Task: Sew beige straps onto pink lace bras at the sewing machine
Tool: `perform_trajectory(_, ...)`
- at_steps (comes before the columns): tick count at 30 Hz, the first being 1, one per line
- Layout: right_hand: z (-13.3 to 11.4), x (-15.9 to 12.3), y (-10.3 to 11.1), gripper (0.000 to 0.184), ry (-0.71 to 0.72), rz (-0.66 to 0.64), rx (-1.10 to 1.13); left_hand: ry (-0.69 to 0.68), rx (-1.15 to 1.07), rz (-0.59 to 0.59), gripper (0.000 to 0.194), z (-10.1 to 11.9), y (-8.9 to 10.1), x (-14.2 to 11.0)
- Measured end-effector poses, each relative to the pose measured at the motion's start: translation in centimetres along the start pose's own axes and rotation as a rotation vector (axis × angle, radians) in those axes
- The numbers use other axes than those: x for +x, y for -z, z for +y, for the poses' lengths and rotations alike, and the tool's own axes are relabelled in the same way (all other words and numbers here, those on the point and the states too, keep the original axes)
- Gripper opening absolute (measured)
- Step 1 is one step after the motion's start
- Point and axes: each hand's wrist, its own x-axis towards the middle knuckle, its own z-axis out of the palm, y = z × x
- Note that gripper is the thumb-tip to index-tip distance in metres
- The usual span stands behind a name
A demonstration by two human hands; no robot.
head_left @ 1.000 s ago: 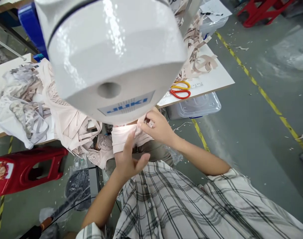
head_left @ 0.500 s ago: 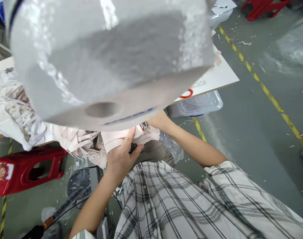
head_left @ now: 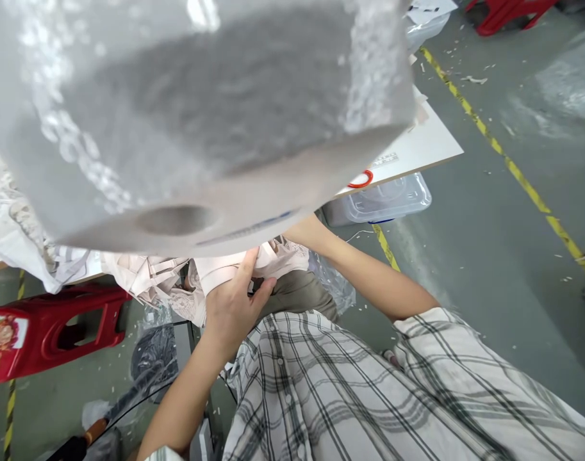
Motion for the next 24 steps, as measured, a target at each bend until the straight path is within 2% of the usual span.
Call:
perform_trajectory(8, -0.1, 0.1, 0.2, 0.02, 0.015, -0.001, -0.001, -0.014, 0.049, -0.034, 0.062, 0.1, 0.1, 0.0)
perform_trajectory(18, 0.7, 0.1, -0.1, 0.013, 0.071, 0.002, 0.053, -0.059, 0.08, 0.0, 0.067, 0.2, 0.0, -0.1)
perform_trajectory(24, 0.8, -0.5, 0.2, 0.017, 0.058, 0.072, 0.153, -0.147, 0.154, 0.117, 0.063, 0.0, -0.4, -0.4)
